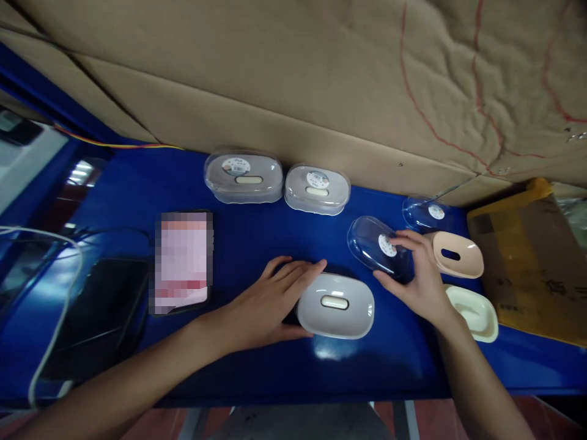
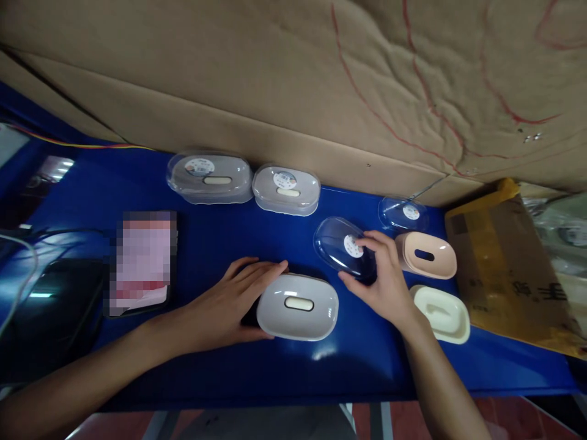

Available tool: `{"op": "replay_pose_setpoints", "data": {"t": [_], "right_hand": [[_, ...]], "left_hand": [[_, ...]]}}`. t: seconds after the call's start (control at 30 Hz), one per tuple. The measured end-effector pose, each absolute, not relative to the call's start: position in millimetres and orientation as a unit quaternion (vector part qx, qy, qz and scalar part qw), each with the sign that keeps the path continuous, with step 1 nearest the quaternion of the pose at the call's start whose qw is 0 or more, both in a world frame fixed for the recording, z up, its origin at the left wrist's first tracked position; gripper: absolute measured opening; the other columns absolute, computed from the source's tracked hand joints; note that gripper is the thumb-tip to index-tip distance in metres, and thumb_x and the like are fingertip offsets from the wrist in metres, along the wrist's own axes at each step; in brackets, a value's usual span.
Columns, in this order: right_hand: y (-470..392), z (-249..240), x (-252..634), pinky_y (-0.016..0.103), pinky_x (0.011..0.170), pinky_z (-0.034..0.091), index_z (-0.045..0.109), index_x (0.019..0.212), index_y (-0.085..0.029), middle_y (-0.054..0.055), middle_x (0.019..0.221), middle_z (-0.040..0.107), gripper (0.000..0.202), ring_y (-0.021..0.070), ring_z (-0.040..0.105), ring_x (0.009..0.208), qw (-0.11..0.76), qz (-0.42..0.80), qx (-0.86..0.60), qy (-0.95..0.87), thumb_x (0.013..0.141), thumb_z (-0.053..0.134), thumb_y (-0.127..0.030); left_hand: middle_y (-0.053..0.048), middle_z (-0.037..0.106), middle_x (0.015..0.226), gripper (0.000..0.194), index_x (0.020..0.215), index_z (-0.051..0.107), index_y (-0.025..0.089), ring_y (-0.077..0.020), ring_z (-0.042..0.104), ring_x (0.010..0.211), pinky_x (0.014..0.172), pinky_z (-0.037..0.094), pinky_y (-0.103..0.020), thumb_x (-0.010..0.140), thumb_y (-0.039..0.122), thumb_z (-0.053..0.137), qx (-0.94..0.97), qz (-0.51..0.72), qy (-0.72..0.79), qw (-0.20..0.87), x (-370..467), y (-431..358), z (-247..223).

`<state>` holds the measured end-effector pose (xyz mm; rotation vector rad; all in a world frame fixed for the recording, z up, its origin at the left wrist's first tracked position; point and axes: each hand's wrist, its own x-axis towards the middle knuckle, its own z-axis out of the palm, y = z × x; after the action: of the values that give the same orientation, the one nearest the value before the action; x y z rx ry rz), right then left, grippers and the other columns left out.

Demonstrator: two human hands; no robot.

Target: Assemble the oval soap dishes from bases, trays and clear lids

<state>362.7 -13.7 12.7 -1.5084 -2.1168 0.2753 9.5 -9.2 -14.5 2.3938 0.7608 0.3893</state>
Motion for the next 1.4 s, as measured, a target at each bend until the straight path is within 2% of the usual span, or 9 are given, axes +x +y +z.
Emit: {"op": "replay_pose_setpoints", "data": {"t": [0.17,0.27,0.63,0.8,0.97,1.23,1.4], "right_hand": [[-44.0,41.1,338.7,0.053,0.116,0.051,0.056,0.145,-0.027,0.015,0.151,0.052,0.062,0.0364,0.053,0.142,0.209,0.151,-0.461,-0.849,0.093,0.083,-0.046],[-56.8,45.3,324.1,0.050,0.116,0.050,0.056,0.145,-0.025,0.014,0.151,0.053,0.059,0.0348,0.049,0.143,0.168,0.163,-0.410,-0.881,0.095,0.081,-0.044],[-56.0,32.0,310.8,0.054,0.110,0.054,0.057,0.145,-0.023,0.017,0.152,0.055,0.061,0.0377,0.049,0.141,0.128,0.148,-0.390,-0.900,0.095,0.082,-0.047],[-55.3,30.2,307.0,0.056,0.109,0.055,0.056,0.144,-0.023,0.017,0.152,0.055,0.062,0.0389,0.050,0.142,0.133,0.158,-0.393,-0.896,0.093,0.083,-0.045],[-56.3,22.8,306.0,0.052,0.116,0.056,0.051,0.145,-0.021,0.019,0.154,0.050,0.062,0.0357,0.049,0.151,0.170,0.214,-0.389,-0.879,0.094,0.082,-0.040],[-52.6,21.3,306.3,0.049,0.117,0.058,0.053,0.147,-0.024,0.018,0.156,0.050,0.069,0.0347,0.055,0.149,0.157,0.238,-0.388,-0.876,0.090,0.088,-0.042],[-51.4,20.9,309.6,0.049,0.117,0.057,0.055,0.145,-0.023,0.018,0.155,0.053,0.065,0.0351,0.054,0.149,0.149,0.212,-0.383,-0.887,0.091,0.087,-0.038]], "left_hand": [[-0.021,0.055,0.166,0.160,0.174,-0.025,0.030,-0.0446,0.053,0.151,0.124,0.039,-0.067,0.078,0.048,0.101,0.875,0.172,0.311,0.329,10.2,-11.7,-19.6],[-0.020,0.056,0.166,0.157,0.173,-0.029,0.033,-0.0430,0.053,0.152,0.123,0.039,-0.067,0.082,0.047,0.099,0.867,0.193,0.308,0.341,9.9,-11.9,-21.5],[-0.016,0.057,0.166,0.138,0.178,-0.009,0.034,-0.0395,0.056,0.148,0.123,0.043,-0.060,0.087,0.046,0.094,0.874,0.196,0.294,0.333,9.2,-9.2,-18.3],[-0.016,0.057,0.164,0.128,0.179,0.002,0.033,-0.0378,0.054,0.150,0.125,0.039,-0.060,0.089,0.046,0.092,0.880,0.180,0.287,0.332,7.9,-8.3,-15.1],[-0.016,0.059,0.160,0.120,0.178,0.018,0.032,-0.0395,0.054,0.149,0.126,0.036,-0.061,0.087,0.069,0.086,0.882,0.172,0.276,0.340,6.2,-5.5,-9.8],[-0.019,0.059,0.160,0.112,0.178,0.016,0.028,-0.0385,0.056,0.149,0.127,0.035,-0.063,0.094,0.072,0.076,0.895,0.159,0.273,0.314,7.0,-6.7,-10.3],[-0.023,0.057,0.163,0.113,0.179,0.006,0.023,-0.0394,0.055,0.150,0.126,0.037,-0.064,0.099,0.074,0.068,0.901,0.177,0.274,0.288,8.1,-9.4,-15.2]]}}
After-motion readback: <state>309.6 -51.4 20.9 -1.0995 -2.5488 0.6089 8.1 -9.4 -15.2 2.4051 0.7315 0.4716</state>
